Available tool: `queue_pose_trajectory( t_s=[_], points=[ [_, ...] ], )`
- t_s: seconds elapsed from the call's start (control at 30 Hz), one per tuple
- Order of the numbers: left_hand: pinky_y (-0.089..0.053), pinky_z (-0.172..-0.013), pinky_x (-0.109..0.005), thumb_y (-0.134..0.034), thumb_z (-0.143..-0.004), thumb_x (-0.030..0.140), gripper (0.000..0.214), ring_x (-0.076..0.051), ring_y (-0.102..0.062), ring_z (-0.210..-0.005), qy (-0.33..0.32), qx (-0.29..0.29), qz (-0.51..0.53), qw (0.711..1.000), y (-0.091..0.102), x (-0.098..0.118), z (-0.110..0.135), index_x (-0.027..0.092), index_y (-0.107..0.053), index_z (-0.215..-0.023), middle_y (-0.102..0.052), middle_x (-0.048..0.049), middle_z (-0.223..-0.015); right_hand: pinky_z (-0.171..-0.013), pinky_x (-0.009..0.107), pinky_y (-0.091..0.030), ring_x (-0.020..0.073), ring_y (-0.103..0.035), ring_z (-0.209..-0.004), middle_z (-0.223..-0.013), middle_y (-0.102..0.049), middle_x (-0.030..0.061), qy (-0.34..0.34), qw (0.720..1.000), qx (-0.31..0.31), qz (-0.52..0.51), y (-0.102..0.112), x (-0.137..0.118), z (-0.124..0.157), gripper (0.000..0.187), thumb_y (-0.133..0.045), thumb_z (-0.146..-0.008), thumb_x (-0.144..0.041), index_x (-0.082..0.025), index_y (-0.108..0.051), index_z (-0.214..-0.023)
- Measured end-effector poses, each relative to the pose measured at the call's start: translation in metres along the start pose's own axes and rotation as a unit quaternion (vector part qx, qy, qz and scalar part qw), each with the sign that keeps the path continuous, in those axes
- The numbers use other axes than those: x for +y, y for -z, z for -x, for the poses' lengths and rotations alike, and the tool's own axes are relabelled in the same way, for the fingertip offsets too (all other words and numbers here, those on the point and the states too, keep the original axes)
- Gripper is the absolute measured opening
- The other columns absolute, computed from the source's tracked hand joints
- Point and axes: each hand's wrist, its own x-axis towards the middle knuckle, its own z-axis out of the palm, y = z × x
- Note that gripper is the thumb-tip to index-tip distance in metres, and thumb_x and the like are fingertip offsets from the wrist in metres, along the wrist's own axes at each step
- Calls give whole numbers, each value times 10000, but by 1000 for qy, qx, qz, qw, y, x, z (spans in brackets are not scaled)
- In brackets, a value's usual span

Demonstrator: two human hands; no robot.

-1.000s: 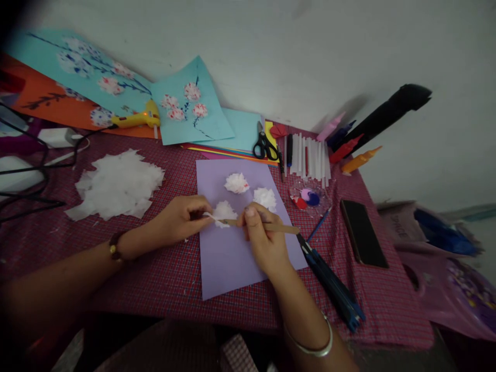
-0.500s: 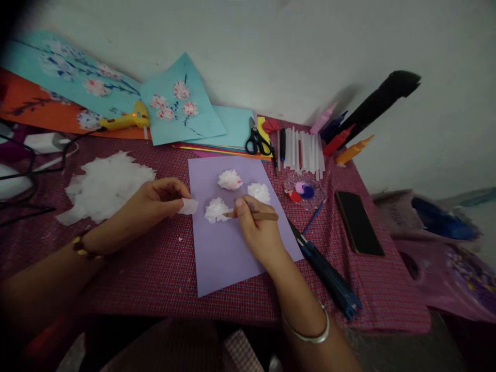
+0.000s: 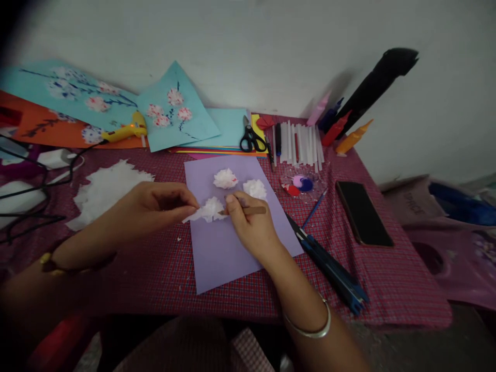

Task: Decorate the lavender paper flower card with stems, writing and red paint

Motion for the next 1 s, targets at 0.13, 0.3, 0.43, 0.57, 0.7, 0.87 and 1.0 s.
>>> queue_pose_trajectory(
  t_s=[0.13,0.3,0.43,0.57,0.7,0.87,1.0],
  points=[
    [-322,-509,-238,-620,-799,473,288,-115,-497,-557,24,-36,-190,981,3,-2,-10,185,-620,-797,-580,28,-629,-554,271,-318,101,-410,-519,-546,-423,-43,-3,1000,3,2,1,0,0,385,-422,-955,-402,-205,-506,-635],
    [-264,-487,-244,-601,-797,404,257,-103,-427,-506,56,-101,-289,950,7,-25,-7,190,-536,-671,-511,45,-571,-547,265,-315,95,-402,-508,-537,-406,-52,6,1000,-7,-3,1,-2,1,381,-421,-957,-388,-202,-508,-636],
    [-337,-522,-205,-538,-803,245,120,-88,-452,-563,13,-134,-102,986,10,-23,1,184,-533,-700,-507,57,-613,-549,264,-319,97,-409,-522,-544,-417,-49,2,1000,-6,-2,1,-2,2,382,-423,-964,-384,-199,-519,-644],
    [-396,-594,-196,-551,-798,198,66,-90,-511,-633,-23,-235,21,972,-3,-22,3,173,-597,-759,-589,40,-698,-548,268,-322,99,-415,-523,-540,-421,-48,0,1000,4,-4,1,-3,2,394,-421,-970,-390,-201,-518,-638],
    [-371,-600,-231,-521,-795,155,132,-102,-532,-607,-15,-135,-124,983,-25,-40,-3,164,-626,-716,-633,14,-676,-546,268,-325,97,-422,-521,-542,-440,-46,3,1000,3,5,1,-5,3,391,-427,-973,-395,-201,-538,-652],
    [-314,-548,-240,-567,-781,195,122,-99,-503,-545,26,-38,-169,985,-34,-51,-10,165,-596,-666,-592,27,-599,-545,265,-328,92,-424,-513,-542,-444,-45,3,1000,6,0,3,-9,6,396,-423,-977,-395,-197,-546,-657],
    [-297,-534,-234,-573,-782,202,125,-97,-495,-541,32,-11,-162,986,-36,-47,-11,165,-574,-663,-567,32,-585,-534,258,-325,88,-425,-502,-528,-431,-48,7,1000,-22,-5,4,-12,8,404,-419,-978,-385,-195,-542,-643]
  ],
)
